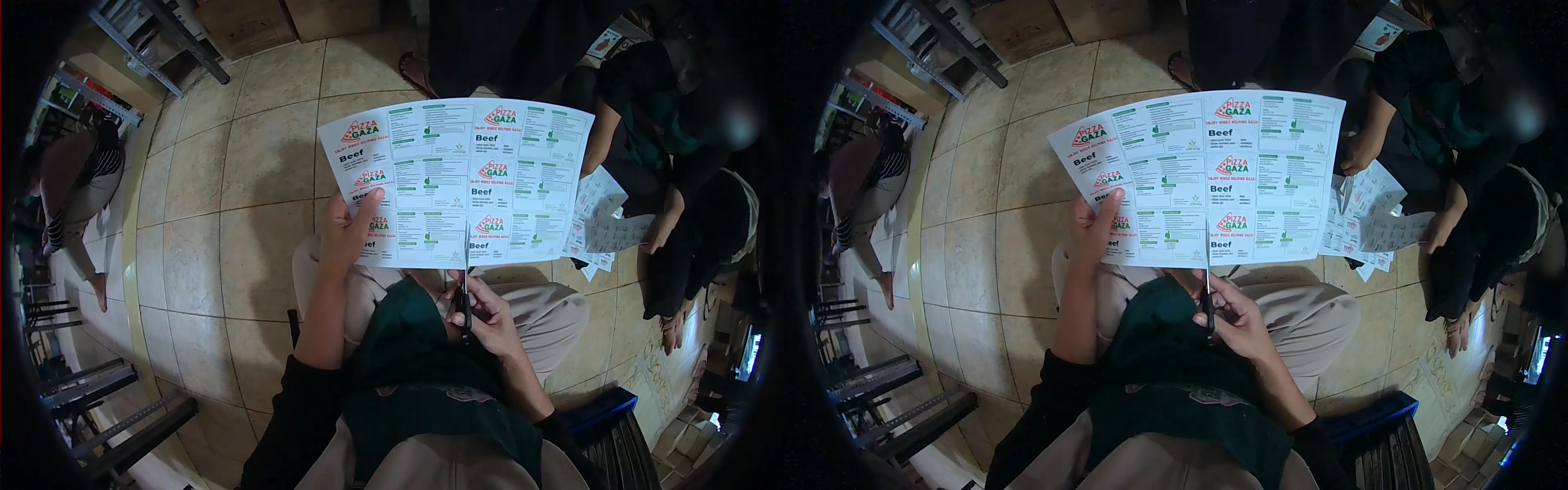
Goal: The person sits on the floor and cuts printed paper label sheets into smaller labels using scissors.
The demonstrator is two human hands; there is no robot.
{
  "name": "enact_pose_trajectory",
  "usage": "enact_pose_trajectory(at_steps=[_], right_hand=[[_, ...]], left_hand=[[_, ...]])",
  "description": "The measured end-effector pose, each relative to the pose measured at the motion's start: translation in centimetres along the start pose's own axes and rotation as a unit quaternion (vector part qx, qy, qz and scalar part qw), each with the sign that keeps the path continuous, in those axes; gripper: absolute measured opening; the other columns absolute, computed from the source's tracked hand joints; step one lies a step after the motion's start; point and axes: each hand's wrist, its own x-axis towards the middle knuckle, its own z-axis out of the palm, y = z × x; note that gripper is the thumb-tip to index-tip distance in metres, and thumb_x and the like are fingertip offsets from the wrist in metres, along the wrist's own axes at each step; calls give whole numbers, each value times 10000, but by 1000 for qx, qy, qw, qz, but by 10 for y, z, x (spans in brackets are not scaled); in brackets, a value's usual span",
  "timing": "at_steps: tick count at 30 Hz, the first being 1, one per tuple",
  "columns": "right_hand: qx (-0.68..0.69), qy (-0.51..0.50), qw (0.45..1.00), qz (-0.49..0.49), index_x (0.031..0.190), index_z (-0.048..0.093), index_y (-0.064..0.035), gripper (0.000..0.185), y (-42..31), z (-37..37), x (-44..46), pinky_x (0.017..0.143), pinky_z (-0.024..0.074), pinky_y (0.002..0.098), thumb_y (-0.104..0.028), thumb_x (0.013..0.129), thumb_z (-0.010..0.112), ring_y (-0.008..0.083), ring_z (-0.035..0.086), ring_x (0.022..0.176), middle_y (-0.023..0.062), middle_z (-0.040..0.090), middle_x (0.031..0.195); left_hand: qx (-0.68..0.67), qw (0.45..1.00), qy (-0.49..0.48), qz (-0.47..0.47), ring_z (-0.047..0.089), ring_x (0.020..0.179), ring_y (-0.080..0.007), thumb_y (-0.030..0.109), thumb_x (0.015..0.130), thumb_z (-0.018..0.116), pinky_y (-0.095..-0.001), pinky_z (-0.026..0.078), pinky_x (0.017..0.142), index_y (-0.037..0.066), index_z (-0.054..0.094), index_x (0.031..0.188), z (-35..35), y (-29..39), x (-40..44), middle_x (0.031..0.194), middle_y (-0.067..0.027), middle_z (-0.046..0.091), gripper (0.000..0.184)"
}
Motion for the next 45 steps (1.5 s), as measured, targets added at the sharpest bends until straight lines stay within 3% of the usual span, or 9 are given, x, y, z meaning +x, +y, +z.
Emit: enact_pose_trajectory(at_steps=[17,35,45], right_hand=[[-29,48,998,-16,1317,435,-19,566,4,1,4,737,404,180,30,794,647,47,485,794,13,531,974],[-17,49,998,-35,1325,401,17,581,-2,0,13,669,425,187,22,797,642,43,495,748,48,561,1008],[-31,59,997,-34,1324,396,24,592,0,-8,17,645,362,164,41,787,644,27,386,698,-10,526,939]], left_hand=[[-4,1000,-8,17,591,762,-73,145,883,590,-224,478,662,-7,571,1005,4,3,-2,913,-65,649,195],[0,999,-41,18,592,773,-82,143,880,586,-234,481,667,-19,561,1032,4,7,-4,921,-64,646,224],[24,996,-79,-21,578,740,-66,169,881,588,-231,477,655,-8,589,1003,2,7,-4,892,-48,647,215]])
